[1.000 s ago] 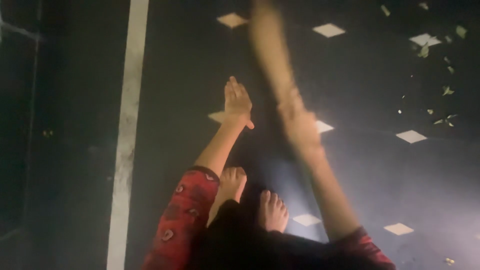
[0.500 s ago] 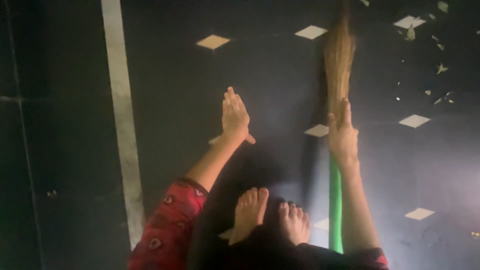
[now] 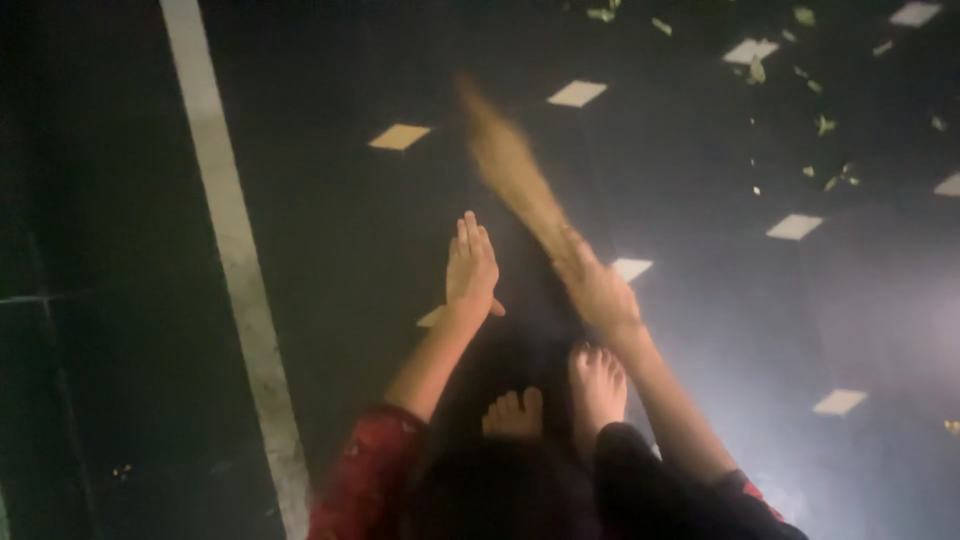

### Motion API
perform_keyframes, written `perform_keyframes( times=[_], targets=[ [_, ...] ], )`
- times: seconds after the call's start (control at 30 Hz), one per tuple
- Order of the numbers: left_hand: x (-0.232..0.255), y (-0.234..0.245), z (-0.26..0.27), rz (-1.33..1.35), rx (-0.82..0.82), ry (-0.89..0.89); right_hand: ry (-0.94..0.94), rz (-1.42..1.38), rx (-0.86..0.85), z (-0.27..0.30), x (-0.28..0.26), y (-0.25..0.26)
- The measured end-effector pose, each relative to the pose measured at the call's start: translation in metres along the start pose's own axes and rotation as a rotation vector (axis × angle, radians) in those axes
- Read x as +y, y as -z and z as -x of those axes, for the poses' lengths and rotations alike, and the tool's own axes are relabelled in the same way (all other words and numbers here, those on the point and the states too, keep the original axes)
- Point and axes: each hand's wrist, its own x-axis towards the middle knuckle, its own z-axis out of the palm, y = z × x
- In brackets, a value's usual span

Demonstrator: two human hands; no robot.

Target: Sweeping debris and wrappers on a tiled floor into a pile using a broom.

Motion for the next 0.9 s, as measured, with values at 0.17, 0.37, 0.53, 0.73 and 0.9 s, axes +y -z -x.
perform_keyframes(
  times=[0.17, 0.37, 0.53, 0.73, 0.9],
  targets=[
    [-0.013, 0.018, 0.018, 0.023, 0.079, -0.128, -0.157, -0.164, 0.191, -0.016, 0.015, 0.035],
    [-0.013, 0.023, 0.010, -0.048, 0.042, -0.084, -0.107, -0.049, -0.074, 0.001, -0.069, 0.020],
    [-0.030, -0.126, -0.053, -0.100, 0.601, -0.009, 0.092, 0.006, -0.032, -0.030, -0.025, -0.027],
    [-0.010, 0.063, 0.026, 0.003, 0.011, -0.082, -0.193, -0.197, 0.056, -0.026, 0.041, 0.059],
    [-0.009, 0.040, 0.004, 0.159, 0.027, -0.045, -0.446, -0.207, -0.017, -0.003, 0.040, 0.071]
  ],
)
